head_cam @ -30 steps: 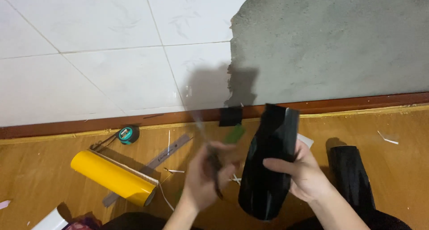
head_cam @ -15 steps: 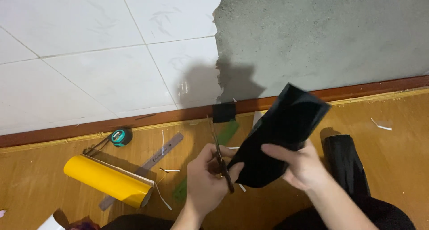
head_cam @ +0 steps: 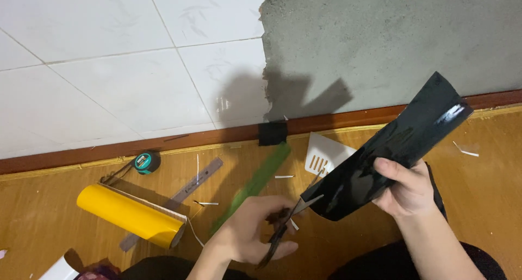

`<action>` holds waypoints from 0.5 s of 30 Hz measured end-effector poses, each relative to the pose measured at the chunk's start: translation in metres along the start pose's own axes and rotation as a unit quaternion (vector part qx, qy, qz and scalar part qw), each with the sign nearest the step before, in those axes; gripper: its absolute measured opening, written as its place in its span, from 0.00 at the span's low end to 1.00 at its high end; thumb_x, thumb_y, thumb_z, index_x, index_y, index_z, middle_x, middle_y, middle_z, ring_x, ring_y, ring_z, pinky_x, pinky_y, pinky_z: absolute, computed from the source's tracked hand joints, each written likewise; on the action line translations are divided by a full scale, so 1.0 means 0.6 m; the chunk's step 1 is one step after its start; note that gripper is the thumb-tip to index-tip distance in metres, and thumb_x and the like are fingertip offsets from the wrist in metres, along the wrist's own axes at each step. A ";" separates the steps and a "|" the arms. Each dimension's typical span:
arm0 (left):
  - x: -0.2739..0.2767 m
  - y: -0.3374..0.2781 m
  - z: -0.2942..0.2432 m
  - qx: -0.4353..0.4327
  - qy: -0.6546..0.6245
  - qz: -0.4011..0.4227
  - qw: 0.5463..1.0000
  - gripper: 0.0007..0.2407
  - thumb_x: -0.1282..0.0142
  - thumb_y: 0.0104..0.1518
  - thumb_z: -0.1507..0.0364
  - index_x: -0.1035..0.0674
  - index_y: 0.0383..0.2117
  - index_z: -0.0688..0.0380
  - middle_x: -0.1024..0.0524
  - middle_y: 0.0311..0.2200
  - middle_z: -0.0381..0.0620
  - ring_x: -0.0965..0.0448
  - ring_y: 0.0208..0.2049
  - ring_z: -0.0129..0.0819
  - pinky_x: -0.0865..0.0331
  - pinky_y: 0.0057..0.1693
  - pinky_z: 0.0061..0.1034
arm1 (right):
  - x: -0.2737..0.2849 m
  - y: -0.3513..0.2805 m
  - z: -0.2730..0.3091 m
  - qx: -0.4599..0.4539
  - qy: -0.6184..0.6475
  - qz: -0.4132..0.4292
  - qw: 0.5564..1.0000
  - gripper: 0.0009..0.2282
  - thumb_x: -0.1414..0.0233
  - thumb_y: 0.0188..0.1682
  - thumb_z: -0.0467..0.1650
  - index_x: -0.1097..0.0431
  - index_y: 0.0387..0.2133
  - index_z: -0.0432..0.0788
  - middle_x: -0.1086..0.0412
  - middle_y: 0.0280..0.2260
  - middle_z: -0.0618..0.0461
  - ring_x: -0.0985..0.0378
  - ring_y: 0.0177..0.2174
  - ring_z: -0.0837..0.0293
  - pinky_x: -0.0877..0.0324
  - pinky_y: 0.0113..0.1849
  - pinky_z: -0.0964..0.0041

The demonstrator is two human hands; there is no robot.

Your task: Cutting vinyl sheets into squares and applying them to a tiled wall to create a checkered pattern.

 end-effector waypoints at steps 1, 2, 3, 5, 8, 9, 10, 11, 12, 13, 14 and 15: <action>-0.001 0.000 -0.002 -0.011 -0.017 -0.004 1.000 0.23 0.27 0.42 0.70 0.16 0.48 0.62 0.14 0.31 0.45 0.17 0.30 0.32 0.26 0.43 0.24 | -0.007 0.002 -0.001 0.000 0.003 0.021 1.000 0.15 0.46 0.49 0.14 0.24 0.48 0.31 0.20 0.45 0.37 0.14 0.37 0.46 0.20 0.42 0.54; -0.002 0.000 -0.002 -0.022 -0.035 -0.007 0.999 0.23 0.26 0.43 0.72 0.15 0.49 0.64 0.15 0.30 0.45 0.19 0.28 0.31 0.26 0.41 0.23 | -0.014 0.002 -0.002 0.001 0.006 0.041 0.999 0.15 0.47 0.50 0.13 0.24 0.50 0.30 0.21 0.47 0.36 0.14 0.40 0.45 0.20 0.44 0.54; -0.002 -0.001 -0.004 -0.021 -0.036 -0.006 0.999 0.23 0.26 0.43 0.72 0.15 0.49 0.64 0.15 0.30 0.45 0.19 0.28 0.31 0.26 0.41 0.23 | -0.011 0.001 -0.004 0.000 0.006 0.041 0.999 0.15 0.47 0.50 0.13 0.24 0.50 0.30 0.21 0.47 0.36 0.14 0.40 0.45 0.20 0.44 0.54; -0.001 0.000 -0.007 -0.012 -0.012 0.001 1.000 0.22 0.27 0.43 0.73 0.15 0.49 0.62 0.15 0.27 0.43 0.20 0.25 0.29 0.26 0.37 0.22 | -0.002 0.002 -0.003 0.002 -0.009 0.018 1.000 0.15 0.46 0.49 0.14 0.24 0.49 0.30 0.20 0.45 0.36 0.14 0.36 0.45 0.19 0.40 0.54; 0.003 -0.001 -0.012 0.000 0.010 -0.003 1.000 0.22 0.26 0.43 0.72 0.14 0.48 0.62 0.15 0.25 0.42 0.19 0.24 0.29 0.28 0.36 0.21 | -0.017 0.004 0.000 0.005 -0.004 0.044 0.999 0.15 0.47 0.50 0.13 0.25 0.50 0.28 0.21 0.46 0.34 0.13 0.37 0.45 0.17 0.41 0.55; 0.005 0.001 -0.013 -0.001 0.010 -0.003 1.000 0.22 0.26 0.43 0.72 0.14 0.48 0.62 0.15 0.25 0.42 0.19 0.24 0.29 0.28 0.36 0.21 | -0.014 0.005 0.001 0.005 -0.004 0.044 0.999 0.15 0.47 0.50 0.13 0.25 0.50 0.28 0.21 0.46 0.34 0.13 0.37 0.45 0.17 0.41 0.55; 0.006 0.001 -0.015 -0.015 0.015 -0.002 1.000 0.22 0.27 0.43 0.71 0.14 0.48 0.63 0.15 0.25 0.43 0.19 0.24 0.29 0.28 0.34 0.21 | -0.006 0.004 0.000 0.002 -0.020 0.023 1.000 0.15 0.45 0.48 0.13 0.25 0.49 0.29 0.20 0.45 0.35 0.13 0.36 0.46 0.18 0.41 0.55; 0.007 0.000 -0.018 -0.029 0.021 -0.001 0.999 0.22 0.28 0.44 0.71 0.14 0.49 0.64 0.15 0.25 0.43 0.20 0.23 0.29 0.29 0.33 0.21 | 0.002 0.004 -0.002 0.000 -0.036 0.001 0.999 0.15 0.44 0.47 0.14 0.24 0.48 0.30 0.20 0.45 0.37 0.13 0.35 0.47 0.18 0.40 0.55; 0.006 -0.002 -0.017 -0.028 0.020 -0.002 0.999 0.22 0.28 0.44 0.71 0.14 0.49 0.64 0.15 0.25 0.43 0.20 0.23 0.29 0.29 0.33 0.21 | 0.004 0.002 -0.003 -0.001 -0.036 0.001 0.999 0.15 0.44 0.47 0.14 0.24 0.48 0.30 0.20 0.45 0.37 0.13 0.35 0.47 0.18 0.40 0.55; 0.008 -0.004 -0.017 -0.028 0.027 -0.011 0.999 0.21 0.28 0.43 0.72 0.14 0.46 0.63 0.18 0.23 0.42 0.23 0.22 0.29 0.31 0.32 0.22 | 0.006 -0.001 -0.004 0.001 -0.036 -0.002 0.999 0.16 0.45 0.47 0.14 0.24 0.49 0.30 0.20 0.45 0.37 0.14 0.37 0.47 0.19 0.41 0.56; 0.009 -0.005 -0.018 -0.028 0.035 -0.021 0.999 0.19 0.28 0.42 0.73 0.13 0.44 0.62 0.21 0.20 0.40 0.27 0.21 0.29 0.33 0.31 0.22 | 0.007 -0.001 -0.003 0.003 -0.036 -0.003 0.999 0.16 0.46 0.48 0.14 0.24 0.50 0.31 0.20 0.46 0.37 0.14 0.38 0.47 0.19 0.42 0.56; 0.012 -0.004 -0.018 -0.028 0.034 -0.023 0.999 0.19 0.28 0.42 0.73 0.13 0.44 0.62 0.21 0.20 0.40 0.27 0.21 0.29 0.33 0.31 0.22 | 0.006 0.003 -0.003 0.002 -0.036 -0.003 0.999 0.16 0.46 0.48 0.14 0.24 0.50 0.31 0.20 0.46 0.37 0.14 0.38 0.47 0.19 0.42 0.56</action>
Point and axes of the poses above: each hand's wrist, its own y-axis towards the middle knuckle, its own x-axis out of the back of the hand, z = x × y, the point moved 6 cm from there along y, towards the middle knuckle
